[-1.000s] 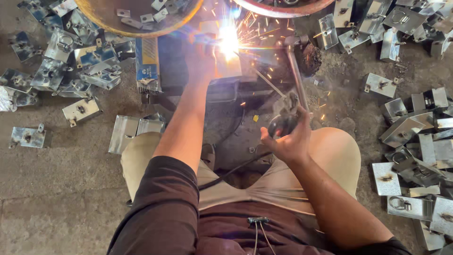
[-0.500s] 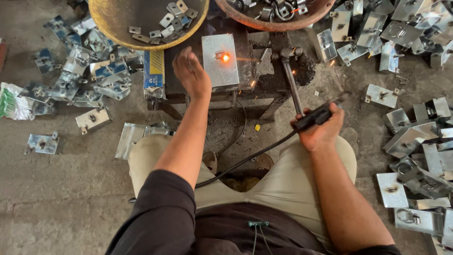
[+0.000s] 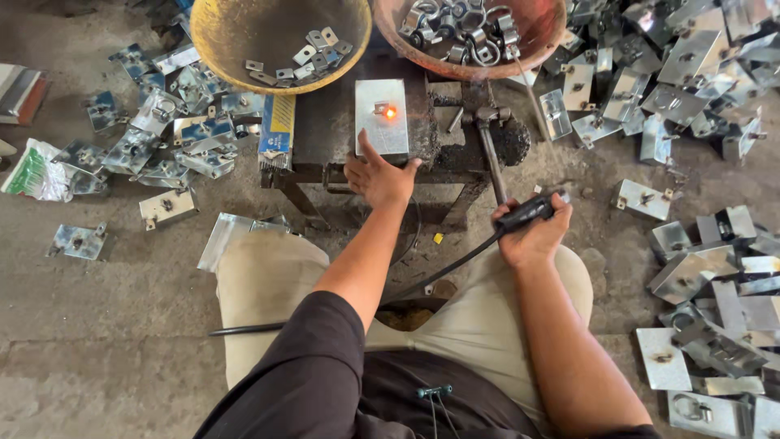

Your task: The person sits on the floor and uses a welding torch to attach small metal brackets and eye bolts to rectangular metal plates. They pick up parts from nearby bowls, position them on a metal block, weld them in place, and occasionally use a hammer to adjust the components.

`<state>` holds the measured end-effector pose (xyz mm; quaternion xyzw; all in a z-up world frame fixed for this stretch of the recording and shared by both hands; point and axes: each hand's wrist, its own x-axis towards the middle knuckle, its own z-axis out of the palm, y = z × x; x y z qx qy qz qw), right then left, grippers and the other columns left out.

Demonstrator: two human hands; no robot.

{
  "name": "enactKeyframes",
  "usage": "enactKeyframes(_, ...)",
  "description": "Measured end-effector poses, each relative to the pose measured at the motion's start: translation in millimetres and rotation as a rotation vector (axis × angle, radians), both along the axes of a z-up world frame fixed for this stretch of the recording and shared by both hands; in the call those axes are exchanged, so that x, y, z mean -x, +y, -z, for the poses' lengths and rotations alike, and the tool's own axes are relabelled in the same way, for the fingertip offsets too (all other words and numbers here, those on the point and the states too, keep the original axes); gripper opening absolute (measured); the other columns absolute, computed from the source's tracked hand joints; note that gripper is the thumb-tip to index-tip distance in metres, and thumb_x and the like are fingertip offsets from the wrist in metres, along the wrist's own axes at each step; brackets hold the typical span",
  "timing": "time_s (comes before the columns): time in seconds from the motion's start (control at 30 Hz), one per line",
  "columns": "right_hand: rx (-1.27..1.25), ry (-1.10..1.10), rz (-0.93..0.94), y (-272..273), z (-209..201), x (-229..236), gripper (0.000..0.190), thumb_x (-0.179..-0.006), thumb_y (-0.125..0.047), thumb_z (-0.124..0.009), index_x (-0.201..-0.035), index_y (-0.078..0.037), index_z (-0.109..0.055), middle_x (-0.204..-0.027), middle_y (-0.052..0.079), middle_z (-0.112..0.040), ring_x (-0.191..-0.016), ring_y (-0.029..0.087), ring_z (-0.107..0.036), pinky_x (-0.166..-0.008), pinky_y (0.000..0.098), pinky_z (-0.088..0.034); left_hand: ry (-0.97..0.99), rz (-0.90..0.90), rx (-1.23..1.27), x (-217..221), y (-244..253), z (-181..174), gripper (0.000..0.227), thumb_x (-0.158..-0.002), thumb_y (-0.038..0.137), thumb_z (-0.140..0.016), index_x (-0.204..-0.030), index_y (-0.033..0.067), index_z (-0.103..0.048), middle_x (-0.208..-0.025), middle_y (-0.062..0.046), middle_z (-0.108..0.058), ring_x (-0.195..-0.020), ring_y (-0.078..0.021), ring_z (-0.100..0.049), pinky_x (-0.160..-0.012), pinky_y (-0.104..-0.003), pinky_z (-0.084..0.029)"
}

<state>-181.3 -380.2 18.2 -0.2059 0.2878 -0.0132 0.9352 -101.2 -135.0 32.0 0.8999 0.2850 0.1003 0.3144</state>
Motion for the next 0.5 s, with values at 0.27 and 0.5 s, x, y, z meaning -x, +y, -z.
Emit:
enactKeyframes(0.27, 0.118, 0.041, -0.04, -2, -7, 4, 0.034, -0.082, -0.051, -0.058, -0.103, -0.026, -0.052, -0.094, 0.013, -0.053, -0.074, 0.029, -0.051, -0.069, 0.0463, -0.047, -0.651, -0.217, 0.711, -16, 19, -5, 0.085, -0.066, 0.044, -0.078, -0.14, 0.0163, -0.047, -0.127, -0.021, -0.047, -0.111, -0.035, -0.061, -0.086, -0.056, -0.059)
enactKeyframes(0.5, 0.096, -0.012, -0.047, 5, -9, -7, 0.033, -0.085, -0.051, -0.061, -0.102, -0.023, -0.054, -0.089, 0.011, -0.051, -0.074, 0.027, -0.05, -0.068, 0.0443, -0.046, -0.235, 0.289, 2.18, 45, 59, -21, 0.092, -0.084, 0.079, -0.026, -0.125, 0.0037, -0.059, -0.106, -0.02, -0.061, -0.091, -0.0328, -0.057, -0.08, -0.046, -0.048)
